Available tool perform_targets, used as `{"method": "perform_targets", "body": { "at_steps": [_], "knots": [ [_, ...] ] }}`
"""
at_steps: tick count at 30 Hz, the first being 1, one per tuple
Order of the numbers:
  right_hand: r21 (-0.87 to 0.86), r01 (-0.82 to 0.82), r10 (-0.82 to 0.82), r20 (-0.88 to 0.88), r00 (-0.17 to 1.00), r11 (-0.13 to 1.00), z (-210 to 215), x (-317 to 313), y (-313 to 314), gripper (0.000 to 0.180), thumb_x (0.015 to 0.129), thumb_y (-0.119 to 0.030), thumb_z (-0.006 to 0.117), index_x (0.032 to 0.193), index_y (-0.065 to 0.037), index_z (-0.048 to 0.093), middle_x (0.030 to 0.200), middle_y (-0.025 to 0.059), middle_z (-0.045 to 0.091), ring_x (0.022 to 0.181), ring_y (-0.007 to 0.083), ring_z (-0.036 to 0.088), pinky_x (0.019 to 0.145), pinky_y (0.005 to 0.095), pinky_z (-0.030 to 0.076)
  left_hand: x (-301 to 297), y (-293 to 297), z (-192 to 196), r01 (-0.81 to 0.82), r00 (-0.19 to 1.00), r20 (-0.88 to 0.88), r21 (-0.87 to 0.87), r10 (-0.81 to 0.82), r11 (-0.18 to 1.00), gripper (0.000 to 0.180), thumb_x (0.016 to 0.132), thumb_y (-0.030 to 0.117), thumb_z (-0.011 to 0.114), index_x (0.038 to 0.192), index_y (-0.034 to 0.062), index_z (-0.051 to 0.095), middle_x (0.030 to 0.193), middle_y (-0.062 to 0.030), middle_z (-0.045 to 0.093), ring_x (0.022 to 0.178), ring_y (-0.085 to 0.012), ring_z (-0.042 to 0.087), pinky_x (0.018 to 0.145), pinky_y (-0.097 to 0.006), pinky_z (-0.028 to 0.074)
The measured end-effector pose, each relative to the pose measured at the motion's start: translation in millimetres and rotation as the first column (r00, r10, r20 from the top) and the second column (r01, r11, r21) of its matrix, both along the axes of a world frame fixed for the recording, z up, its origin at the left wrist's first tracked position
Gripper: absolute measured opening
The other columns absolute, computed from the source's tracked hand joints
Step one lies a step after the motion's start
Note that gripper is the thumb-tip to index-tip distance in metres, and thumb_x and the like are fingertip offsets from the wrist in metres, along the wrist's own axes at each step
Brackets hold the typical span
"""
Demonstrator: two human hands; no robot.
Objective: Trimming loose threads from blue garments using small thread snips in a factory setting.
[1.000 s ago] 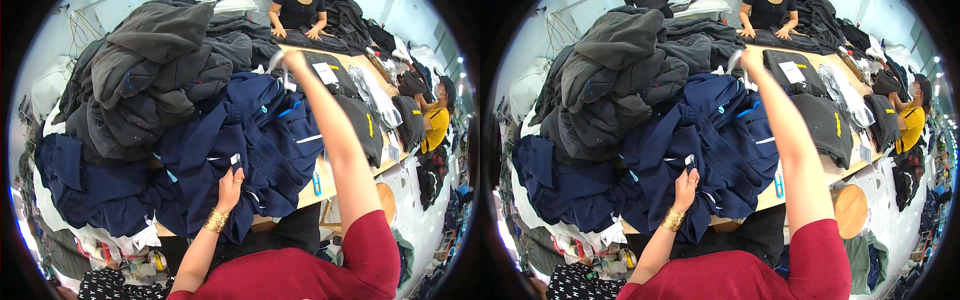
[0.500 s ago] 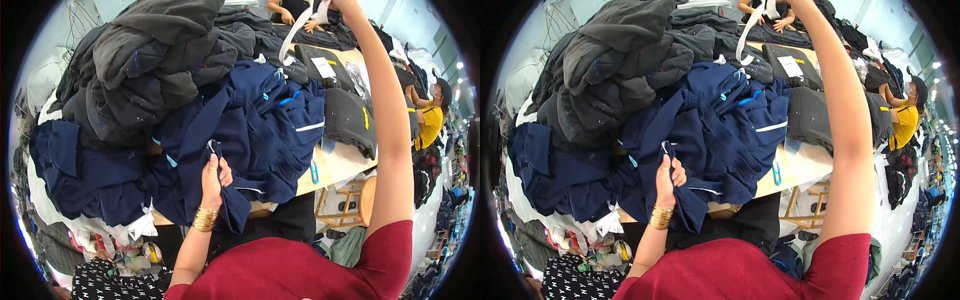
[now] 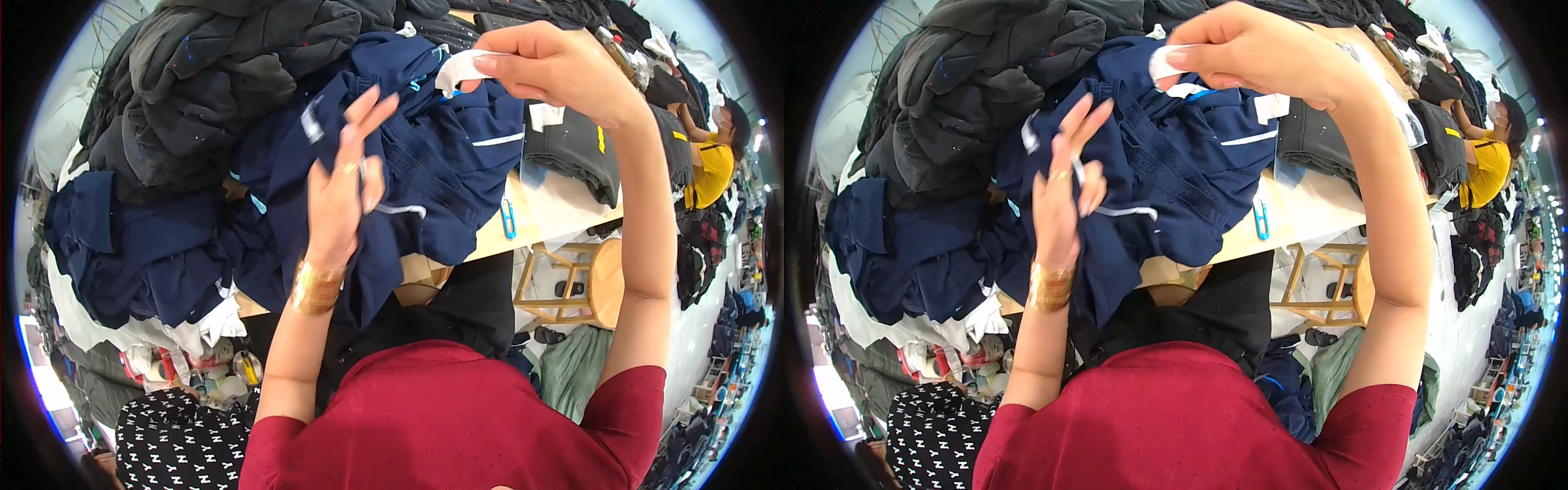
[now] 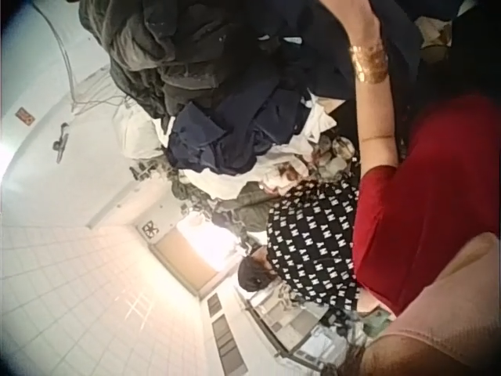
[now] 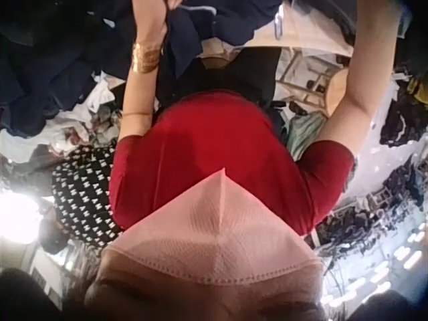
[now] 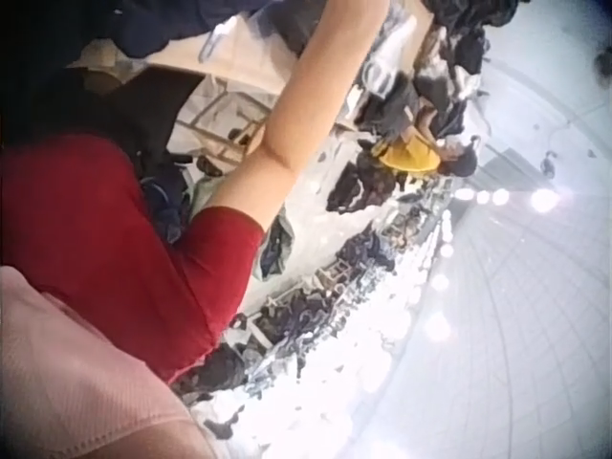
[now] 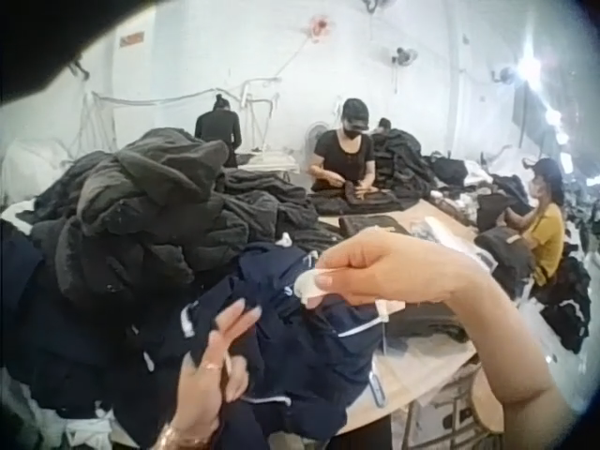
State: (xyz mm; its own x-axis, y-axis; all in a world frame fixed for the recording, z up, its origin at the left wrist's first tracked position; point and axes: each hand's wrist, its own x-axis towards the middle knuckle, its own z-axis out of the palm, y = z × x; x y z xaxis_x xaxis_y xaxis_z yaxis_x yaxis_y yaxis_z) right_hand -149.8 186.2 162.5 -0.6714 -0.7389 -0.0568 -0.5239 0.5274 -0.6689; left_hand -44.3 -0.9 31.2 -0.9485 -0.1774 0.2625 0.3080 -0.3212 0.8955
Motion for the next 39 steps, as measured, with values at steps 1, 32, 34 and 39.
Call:
{"method": "perform_targets", "body": {
  "at_steps": [1, 32, 34, 39],
  "knots": [
    [0.000, -0.029, 0.029, -0.054, 0.998, 1.000, 4, 10, -3, 0.026, 0.092, -0.029, 0.049, 0.094, -0.007, 0.064, 0.050, -0.0092, 0.030, 0.045, -0.0009, 0.024, 0.040, 0.0187, 0.016, -11, 8, 3, 0.039, 0.999, 0.004, 0.008, -0.039, 0.999, 0.045, 0.098, 0.031, 0.031, 0.133, 0.0025, 0.037, 0.128, -0.0094, 0.050, 0.045, -0.0011, 0.030, 0.042, -0.016, 0.026],
    [-0.143, -0.437, 0.371, -0.340, 0.864, 0.888, -147, -15, -29, 0.070, 0.065, -0.021, 0.073, 0.128, -0.013, 0.043, 0.126, 0.0102, 0.046, 0.122, 0.0282, 0.039, 0.099, 0.0451, 0.029, 2, -27, -44, 0.298, 0.806, 0.529, 0.021, -0.264, 0.954, 0.022, 0.086, 0.024, 0.060, 0.085, 0.0019, 0.064, 0.057, 0.0083, 0.041, 0.046, -0.0005, 0.030, 0.041, -0.018, 0.021],
    [-0.065, -0.511, 0.456, -0.367, 0.811, 0.857, -173, -16, -49, 0.041, 0.077, -0.027, 0.065, 0.111, -0.005, 0.058, 0.120, 0.0151, 0.051, 0.116, 0.0268, 0.046, 0.095, 0.0370, 0.036, 1, -31, -36, 0.287, 0.826, 0.512, -0.025, -0.234, 0.958, 0.024, 0.087, 0.023, 0.059, 0.086, -0.0004, 0.061, 0.057, 0.0074, 0.039, 0.044, -0.0014, 0.032, 0.040, -0.018, 0.023],
    [-0.396, -0.015, 0.303, 0.679, 0.669, 0.918, -124, -43, -12, 0.023, 0.089, -0.025, 0.055, 0.084, -0.004, 0.063, 0.051, -0.0093, 0.032, 0.043, 0.0011, 0.027, 0.040, 0.0180, 0.022, 0, -51, -46, 0.163, 0.866, 0.480, -0.010, -0.138, 0.987, 0.028, 0.090, 0.025, 0.053, 0.086, -0.0025, 0.057, 0.052, 0.0060, 0.035, 0.040, -0.0018, 0.031, 0.040, -0.018, 0.023]
  ]
}}
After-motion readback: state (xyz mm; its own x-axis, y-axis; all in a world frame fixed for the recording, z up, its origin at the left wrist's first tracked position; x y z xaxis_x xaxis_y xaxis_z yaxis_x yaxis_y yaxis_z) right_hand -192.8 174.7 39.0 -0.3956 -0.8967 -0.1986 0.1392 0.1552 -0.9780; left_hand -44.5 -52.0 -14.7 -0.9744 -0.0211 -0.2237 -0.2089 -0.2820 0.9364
